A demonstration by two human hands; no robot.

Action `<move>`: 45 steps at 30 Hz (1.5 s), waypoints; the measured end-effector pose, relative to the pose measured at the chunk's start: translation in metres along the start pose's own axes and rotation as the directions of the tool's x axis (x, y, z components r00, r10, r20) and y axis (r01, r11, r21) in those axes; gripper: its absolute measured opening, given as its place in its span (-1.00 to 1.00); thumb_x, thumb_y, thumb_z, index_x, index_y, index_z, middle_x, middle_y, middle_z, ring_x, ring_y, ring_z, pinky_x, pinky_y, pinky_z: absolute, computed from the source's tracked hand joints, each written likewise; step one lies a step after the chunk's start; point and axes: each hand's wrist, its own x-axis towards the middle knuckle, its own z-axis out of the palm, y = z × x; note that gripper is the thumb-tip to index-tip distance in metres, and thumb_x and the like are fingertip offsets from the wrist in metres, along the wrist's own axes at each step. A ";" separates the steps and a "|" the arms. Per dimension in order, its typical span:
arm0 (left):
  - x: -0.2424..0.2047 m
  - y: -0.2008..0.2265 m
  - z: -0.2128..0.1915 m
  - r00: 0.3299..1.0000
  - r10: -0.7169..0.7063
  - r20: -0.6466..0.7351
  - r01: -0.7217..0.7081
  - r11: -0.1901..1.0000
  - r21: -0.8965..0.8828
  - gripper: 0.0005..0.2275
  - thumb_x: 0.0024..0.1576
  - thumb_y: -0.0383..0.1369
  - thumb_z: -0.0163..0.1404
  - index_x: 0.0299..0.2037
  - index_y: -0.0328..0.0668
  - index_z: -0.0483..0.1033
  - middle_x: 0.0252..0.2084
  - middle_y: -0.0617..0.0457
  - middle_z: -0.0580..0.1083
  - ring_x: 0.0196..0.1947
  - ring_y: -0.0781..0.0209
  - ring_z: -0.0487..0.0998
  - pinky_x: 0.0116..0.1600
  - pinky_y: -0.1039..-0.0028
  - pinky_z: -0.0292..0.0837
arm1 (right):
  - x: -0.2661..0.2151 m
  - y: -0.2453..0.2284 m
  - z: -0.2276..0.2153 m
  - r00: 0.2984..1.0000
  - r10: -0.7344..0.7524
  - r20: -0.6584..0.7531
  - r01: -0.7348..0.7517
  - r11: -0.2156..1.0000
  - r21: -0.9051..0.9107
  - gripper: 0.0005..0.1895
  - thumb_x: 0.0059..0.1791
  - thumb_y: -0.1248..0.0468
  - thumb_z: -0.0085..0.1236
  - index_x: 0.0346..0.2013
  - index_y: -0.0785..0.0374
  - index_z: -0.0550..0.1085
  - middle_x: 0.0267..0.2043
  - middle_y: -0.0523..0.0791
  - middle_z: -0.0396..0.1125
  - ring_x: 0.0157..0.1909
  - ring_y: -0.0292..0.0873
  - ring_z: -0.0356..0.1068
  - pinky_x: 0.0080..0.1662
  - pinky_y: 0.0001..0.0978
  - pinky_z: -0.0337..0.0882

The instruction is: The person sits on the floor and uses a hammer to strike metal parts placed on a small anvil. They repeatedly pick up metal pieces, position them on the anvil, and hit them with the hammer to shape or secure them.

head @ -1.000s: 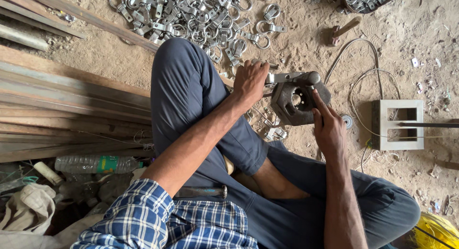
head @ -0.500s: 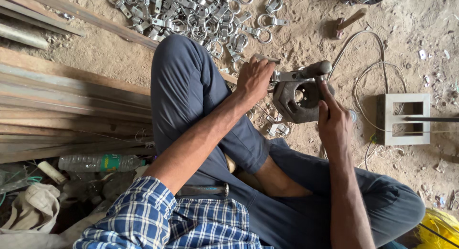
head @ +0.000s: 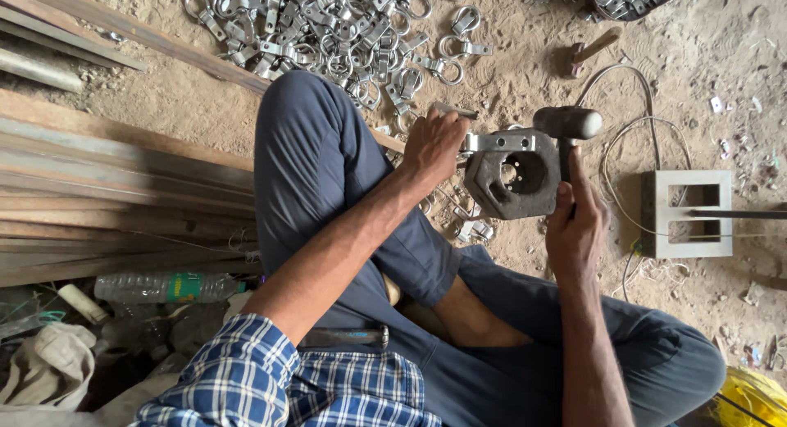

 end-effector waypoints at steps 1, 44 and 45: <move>0.002 0.001 0.000 1.000 0.003 -0.004 -0.003 1.000 0.014 -0.67 0.00 -0.70 0.07 -0.02 -0.29 0.47 -0.03 -0.13 0.45 -0.01 -0.04 0.43 -0.05 0.17 0.47 | 0.000 -0.009 0.002 0.993 0.070 0.095 -0.067 0.997 -0.034 -0.53 0.24 0.28 -0.05 0.48 -0.04 0.32 -0.46 0.06 0.37 -0.62 -0.18 0.19 -0.50 -0.16 0.24; 0.010 0.006 -0.004 1.000 0.023 0.005 -0.023 0.999 -0.026 -0.79 -0.03 -0.72 0.04 -0.22 -0.30 0.47 -0.29 -0.08 0.45 -0.27 0.09 0.43 -0.18 0.25 0.46 | -0.009 -0.008 0.014 0.993 0.037 0.111 -0.029 0.997 -0.076 -0.47 0.19 0.32 -0.03 0.49 0.03 0.28 -0.31 0.04 0.43 -0.58 -0.15 0.19 -0.53 -0.18 0.23; 0.008 0.004 -0.003 0.999 0.033 -0.029 -0.034 0.999 -0.027 -0.79 -0.01 -0.72 0.04 -0.22 -0.28 0.47 -0.29 -0.06 0.45 -0.26 0.09 0.43 -0.15 0.25 0.46 | -0.011 -0.006 0.016 0.987 0.094 0.127 -0.086 0.994 -0.071 -0.50 0.20 0.31 -0.05 0.47 0.04 0.28 -0.32 0.00 0.44 -0.61 -0.16 0.14 -0.59 -0.19 0.21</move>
